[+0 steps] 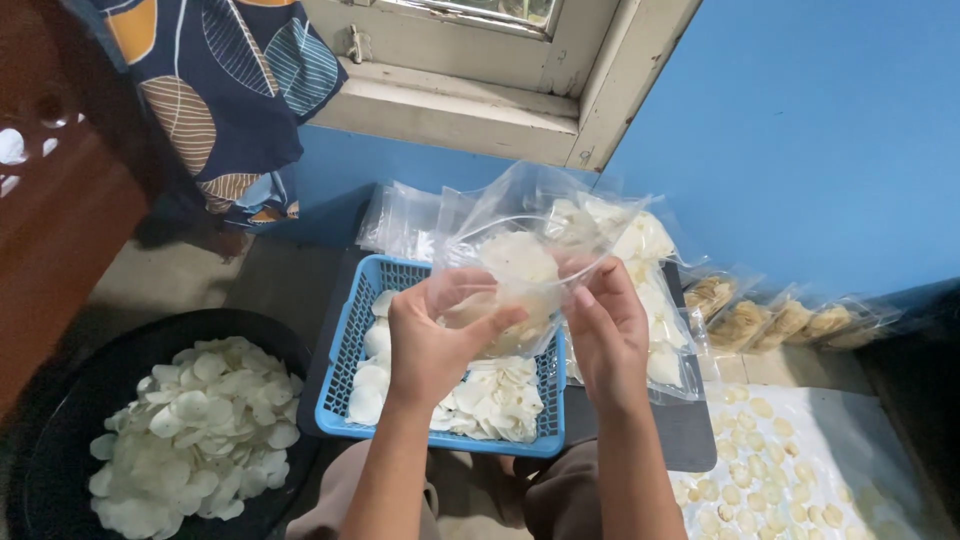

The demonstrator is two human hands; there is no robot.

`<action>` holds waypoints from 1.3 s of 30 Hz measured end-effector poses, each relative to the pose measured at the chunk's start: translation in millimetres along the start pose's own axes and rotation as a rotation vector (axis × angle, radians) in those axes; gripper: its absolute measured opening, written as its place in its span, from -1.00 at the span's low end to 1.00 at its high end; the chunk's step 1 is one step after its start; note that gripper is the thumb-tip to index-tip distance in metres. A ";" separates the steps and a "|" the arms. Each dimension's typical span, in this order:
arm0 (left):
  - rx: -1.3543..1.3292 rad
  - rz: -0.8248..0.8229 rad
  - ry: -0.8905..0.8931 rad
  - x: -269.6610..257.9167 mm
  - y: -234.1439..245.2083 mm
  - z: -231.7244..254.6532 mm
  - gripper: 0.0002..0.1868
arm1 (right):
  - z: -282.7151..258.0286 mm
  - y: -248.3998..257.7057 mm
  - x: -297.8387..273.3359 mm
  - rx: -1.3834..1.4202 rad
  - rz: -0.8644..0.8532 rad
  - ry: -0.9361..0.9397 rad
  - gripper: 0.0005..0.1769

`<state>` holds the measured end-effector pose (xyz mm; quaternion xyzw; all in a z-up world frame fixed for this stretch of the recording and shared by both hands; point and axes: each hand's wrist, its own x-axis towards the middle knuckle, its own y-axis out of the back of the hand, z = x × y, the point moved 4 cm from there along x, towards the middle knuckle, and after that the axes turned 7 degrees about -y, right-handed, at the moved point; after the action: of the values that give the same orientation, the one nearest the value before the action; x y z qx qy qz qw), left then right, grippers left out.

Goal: Packaging white chips into clear plastic bags from a basket

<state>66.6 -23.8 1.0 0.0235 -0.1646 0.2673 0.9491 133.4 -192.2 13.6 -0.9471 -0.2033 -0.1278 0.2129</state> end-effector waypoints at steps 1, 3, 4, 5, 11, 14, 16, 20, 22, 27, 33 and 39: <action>0.000 0.003 0.002 -0.4 1.2 6.5 -0.46 | -3.5 -2.4 -0.1 0.000 -0.002 -0.002 -0.81; 0.034 -0.044 -0.018 -1.3 1.6 20.4 -0.22 | -10.3 -7.9 -1.1 -0.136 -0.012 -0.014 -0.38; 0.033 -0.044 -0.017 -1.3 1.9 24.4 -0.22 | -8.5 -5.0 -1.3 -0.137 -0.011 -0.015 -0.38; 0.001 -0.125 -0.069 -1.3 -1.1 30.4 -0.11 | -7.4 -1.5 -1.6 -0.152 0.007 0.001 -0.38; 0.090 -0.117 -0.121 -5.5 -0.3 15.2 -0.64 | 19.6 35.3 -0.2 -0.119 0.138 0.000 -0.55; -0.022 -0.175 -0.176 -4.6 -3.5 36.2 -0.41 | 13.9 32.6 -0.3 -0.088 0.142 -0.002 -0.62; -0.129 -0.229 -0.218 -5.2 -7.8 45.0 -0.12 | 2.6 20.2 -1.5 -0.093 0.136 0.000 -0.63; -0.182 -0.126 -0.326 -6.4 -15.2 41.7 -0.29 | -19.7 -26.0 -6.6 -0.118 -0.180 0.013 -0.35; -0.144 -0.099 -0.375 -7.9 -17.3 34.2 -0.29 | -18.4 -27.6 -7.1 -0.089 -0.283 0.021 -0.37; -0.078 0.103 -0.375 -9.1 -2.3 33.0 -0.60 | 3.0 24.9 1.6 -0.086 0.003 -0.024 -0.77; 0.230 0.220 -0.533 -11.7 14.1 66.9 -0.59 | -6.7 10.2 4.0 -0.089 -0.085 -0.083 -0.76; 0.534 0.218 -0.718 -7.2 28.9 63.5 -0.67 | 6.8 -1.8 -2.3 -0.534 -0.054 -0.178 -0.89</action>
<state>26.9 -11.1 57.4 0.3407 -0.4099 0.3735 0.7592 131.7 -188.4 7.5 -0.9715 -0.2053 -0.0987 -0.0663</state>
